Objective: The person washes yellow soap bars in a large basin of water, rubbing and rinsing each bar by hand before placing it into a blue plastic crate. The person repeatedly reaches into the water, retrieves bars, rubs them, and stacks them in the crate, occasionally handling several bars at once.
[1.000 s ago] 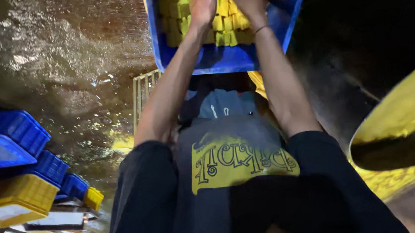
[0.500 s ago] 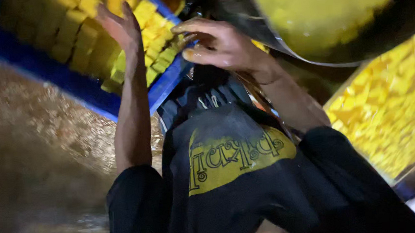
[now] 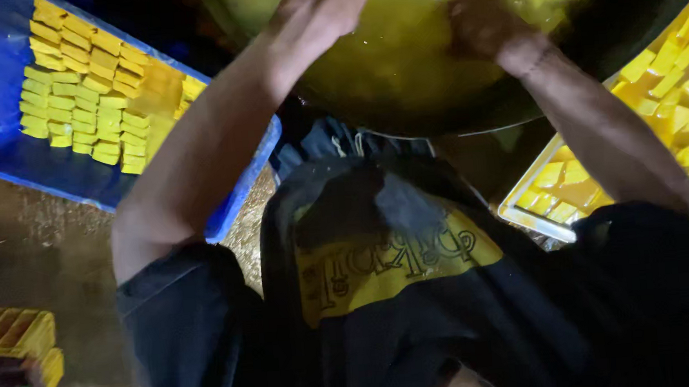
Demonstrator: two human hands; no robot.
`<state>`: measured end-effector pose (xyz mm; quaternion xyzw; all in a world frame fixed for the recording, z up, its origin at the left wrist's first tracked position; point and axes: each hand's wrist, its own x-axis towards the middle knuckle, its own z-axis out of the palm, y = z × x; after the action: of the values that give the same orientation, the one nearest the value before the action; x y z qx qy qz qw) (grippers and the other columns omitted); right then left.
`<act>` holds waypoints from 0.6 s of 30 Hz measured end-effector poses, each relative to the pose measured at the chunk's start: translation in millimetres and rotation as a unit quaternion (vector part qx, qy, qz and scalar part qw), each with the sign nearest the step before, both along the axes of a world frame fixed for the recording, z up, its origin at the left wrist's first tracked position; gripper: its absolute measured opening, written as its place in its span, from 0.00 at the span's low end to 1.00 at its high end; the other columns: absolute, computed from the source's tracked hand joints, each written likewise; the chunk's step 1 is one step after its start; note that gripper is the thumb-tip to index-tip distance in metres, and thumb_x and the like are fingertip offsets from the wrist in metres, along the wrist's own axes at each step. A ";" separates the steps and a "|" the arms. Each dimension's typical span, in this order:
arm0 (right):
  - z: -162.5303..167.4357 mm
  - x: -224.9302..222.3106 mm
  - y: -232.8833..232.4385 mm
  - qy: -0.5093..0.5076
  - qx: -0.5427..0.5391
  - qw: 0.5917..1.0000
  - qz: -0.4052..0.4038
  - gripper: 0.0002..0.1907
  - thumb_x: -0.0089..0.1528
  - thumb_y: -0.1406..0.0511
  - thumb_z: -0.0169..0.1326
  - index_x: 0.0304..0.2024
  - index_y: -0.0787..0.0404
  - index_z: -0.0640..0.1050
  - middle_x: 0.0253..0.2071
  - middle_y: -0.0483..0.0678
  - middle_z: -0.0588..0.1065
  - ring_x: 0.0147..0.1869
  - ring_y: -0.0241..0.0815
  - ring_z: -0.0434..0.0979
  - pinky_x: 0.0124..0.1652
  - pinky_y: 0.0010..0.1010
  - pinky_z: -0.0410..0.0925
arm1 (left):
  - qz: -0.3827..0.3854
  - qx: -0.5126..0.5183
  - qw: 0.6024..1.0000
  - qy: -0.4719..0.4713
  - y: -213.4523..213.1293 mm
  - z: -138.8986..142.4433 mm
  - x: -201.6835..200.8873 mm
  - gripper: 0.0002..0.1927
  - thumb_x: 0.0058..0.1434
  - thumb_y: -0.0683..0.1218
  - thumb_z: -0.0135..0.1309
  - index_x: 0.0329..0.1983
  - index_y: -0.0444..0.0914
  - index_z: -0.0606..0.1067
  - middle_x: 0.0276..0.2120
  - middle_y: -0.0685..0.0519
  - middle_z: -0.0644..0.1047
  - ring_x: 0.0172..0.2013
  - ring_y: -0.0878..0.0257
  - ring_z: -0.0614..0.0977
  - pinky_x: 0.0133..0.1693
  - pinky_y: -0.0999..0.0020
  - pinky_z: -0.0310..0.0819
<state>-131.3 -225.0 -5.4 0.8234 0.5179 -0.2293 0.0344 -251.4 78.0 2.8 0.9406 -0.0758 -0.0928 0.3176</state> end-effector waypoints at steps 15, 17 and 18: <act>-22.0 75.6 18.2 0.350 0.138 0.922 -0.095 0.23 0.66 0.55 0.60 0.57 0.61 0.76 0.37 0.59 0.69 0.37 0.51 0.71 0.38 0.35 0.69 | -0.020 -0.003 0.999 0.040 24.0 -34.9 60.8 0.08 0.64 0.42 0.58 0.46 0.37 0.78 0.49 0.45 0.76 0.53 0.51 0.74 0.56 0.54 0.66; 11.4 113.5 25.1 0.363 0.217 0.900 -0.103 0.24 0.66 0.56 0.61 0.58 0.63 0.76 0.40 0.56 0.72 0.40 0.46 0.74 0.38 0.31 0.70 | -0.023 -0.018 0.999 0.036 30.1 -24.5 73.0 0.09 0.64 0.42 0.57 0.47 0.37 0.78 0.51 0.45 0.76 0.55 0.52 0.73 0.59 0.54 0.65; 24.6 130.7 28.1 0.290 0.243 0.924 -0.052 0.22 0.68 0.57 0.60 0.58 0.63 0.77 0.46 0.50 0.78 0.49 0.40 0.80 0.43 0.29 0.73 | -0.023 -0.027 0.999 0.034 30.9 -19.7 79.2 0.10 0.64 0.42 0.57 0.48 0.37 0.78 0.52 0.45 0.76 0.56 0.52 0.73 0.60 0.54 0.65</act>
<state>-0.6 -196.9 19.2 0.7300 0.5017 -0.3266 -0.3299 -172.2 108.9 -16.9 0.9262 -0.0887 -0.1294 0.3427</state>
